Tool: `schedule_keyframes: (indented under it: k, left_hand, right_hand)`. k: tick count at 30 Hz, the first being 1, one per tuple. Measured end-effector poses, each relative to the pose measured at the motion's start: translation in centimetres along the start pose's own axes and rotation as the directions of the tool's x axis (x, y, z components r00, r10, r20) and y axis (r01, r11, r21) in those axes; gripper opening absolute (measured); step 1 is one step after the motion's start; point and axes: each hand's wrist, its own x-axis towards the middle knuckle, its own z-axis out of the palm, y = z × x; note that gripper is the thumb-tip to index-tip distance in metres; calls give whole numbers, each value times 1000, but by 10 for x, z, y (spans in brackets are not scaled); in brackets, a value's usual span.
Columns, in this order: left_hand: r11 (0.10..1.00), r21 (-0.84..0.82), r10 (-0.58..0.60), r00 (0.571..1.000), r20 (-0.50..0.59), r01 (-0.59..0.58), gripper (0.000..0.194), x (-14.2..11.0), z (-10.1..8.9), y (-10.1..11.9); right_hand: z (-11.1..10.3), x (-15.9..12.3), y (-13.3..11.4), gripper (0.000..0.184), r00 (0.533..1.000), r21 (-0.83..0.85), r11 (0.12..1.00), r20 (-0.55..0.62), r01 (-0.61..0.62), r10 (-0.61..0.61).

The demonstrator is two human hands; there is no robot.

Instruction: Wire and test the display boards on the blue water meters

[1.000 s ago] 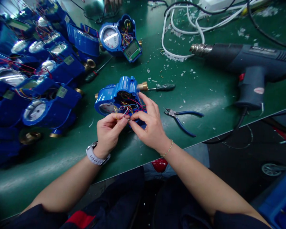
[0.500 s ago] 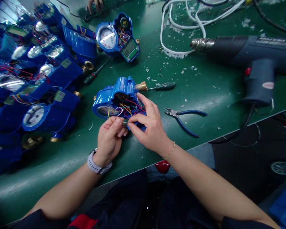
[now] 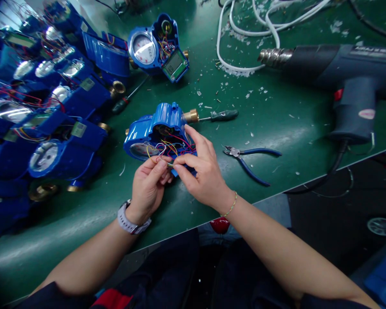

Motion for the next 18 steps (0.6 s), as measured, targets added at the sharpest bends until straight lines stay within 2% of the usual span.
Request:
schedule_keyframes:
  k: [5,13,18]
  left_hand:
    - [985,150,80,997,18,-81,27,3,-6,-5]
    - [989,116,85,996,33,-88,29,4,-5,-5]
    - [979,186,84,996,11,-84,30,4,-5,-5]
  right_hand:
    - [0,0,0,15,1000,1,1000,3,4,-4]
    - [1,-1,1,11,1000,16,1000,16,9,-10]
    - [0,0,2,7,1000,74,997,11,-23,23]
